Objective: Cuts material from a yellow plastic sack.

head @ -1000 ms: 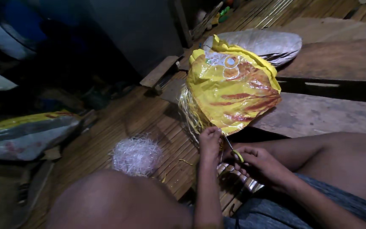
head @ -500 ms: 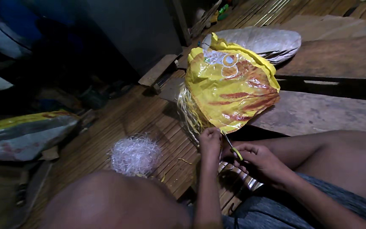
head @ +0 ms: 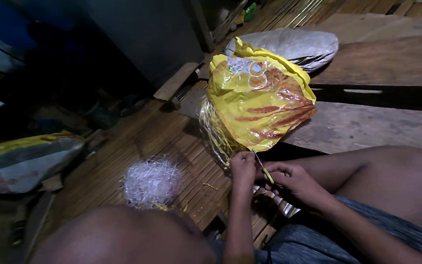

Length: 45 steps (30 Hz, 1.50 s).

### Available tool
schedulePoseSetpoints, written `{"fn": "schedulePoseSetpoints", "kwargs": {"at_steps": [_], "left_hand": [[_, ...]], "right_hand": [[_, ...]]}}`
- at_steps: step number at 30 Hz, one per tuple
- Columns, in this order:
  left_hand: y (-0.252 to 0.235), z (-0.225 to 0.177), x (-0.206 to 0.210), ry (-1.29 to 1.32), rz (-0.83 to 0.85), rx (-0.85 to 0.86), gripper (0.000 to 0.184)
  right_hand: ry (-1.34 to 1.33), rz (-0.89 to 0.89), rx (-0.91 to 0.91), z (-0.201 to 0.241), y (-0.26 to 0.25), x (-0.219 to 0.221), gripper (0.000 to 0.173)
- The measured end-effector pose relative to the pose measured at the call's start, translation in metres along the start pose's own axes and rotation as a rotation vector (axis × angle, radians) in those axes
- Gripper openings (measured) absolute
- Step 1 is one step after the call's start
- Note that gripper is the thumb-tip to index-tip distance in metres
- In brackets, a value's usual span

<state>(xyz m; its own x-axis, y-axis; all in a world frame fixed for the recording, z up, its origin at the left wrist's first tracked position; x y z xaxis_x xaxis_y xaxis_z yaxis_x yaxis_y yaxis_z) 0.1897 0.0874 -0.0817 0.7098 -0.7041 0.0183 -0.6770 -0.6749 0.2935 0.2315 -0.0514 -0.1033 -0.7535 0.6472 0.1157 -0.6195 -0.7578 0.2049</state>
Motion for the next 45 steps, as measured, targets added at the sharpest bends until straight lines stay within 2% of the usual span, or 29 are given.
{"fn": "schedulePoseSetpoints", "kwargs": {"at_steps": [13,20,36,45], "left_hand": [[-0.0005,0.0016,-0.0013,0.027,0.015,-0.015,0.021],[-0.0029,0.0041,0.0015,0.045,0.077,-0.012,0.020],[-0.0063,0.0077,-0.0010,0.087,0.144,-0.049,0.019],[-0.0038,0.0022,0.0022,0.056,0.185,-0.012,0.019]], "right_hand": [[0.106,-0.008,-0.040,0.0005,-0.0004,-0.0001,0.016],[0.020,0.005,0.006,0.0023,-0.0015,-0.0016,0.018],[-0.017,0.024,0.005,0.0027,-0.0020,-0.0057,0.018],[-0.023,0.026,0.019,0.0070,-0.0009,-0.0054,0.019]]}}
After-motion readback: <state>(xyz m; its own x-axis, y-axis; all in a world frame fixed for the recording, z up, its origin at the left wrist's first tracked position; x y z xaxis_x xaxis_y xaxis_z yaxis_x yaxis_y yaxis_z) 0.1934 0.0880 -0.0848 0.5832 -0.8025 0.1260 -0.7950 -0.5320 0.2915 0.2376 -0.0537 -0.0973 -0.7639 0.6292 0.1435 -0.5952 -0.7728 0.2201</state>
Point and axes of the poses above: each hand's wrist, its own y-axis away from the middle knuckle, its own x-axis out of the palm, z = x × y, the point moved 7 cm from there along -y, towards the middle knuckle, and after that the axes turned 11 degrees about y, right-handed, at the moved point
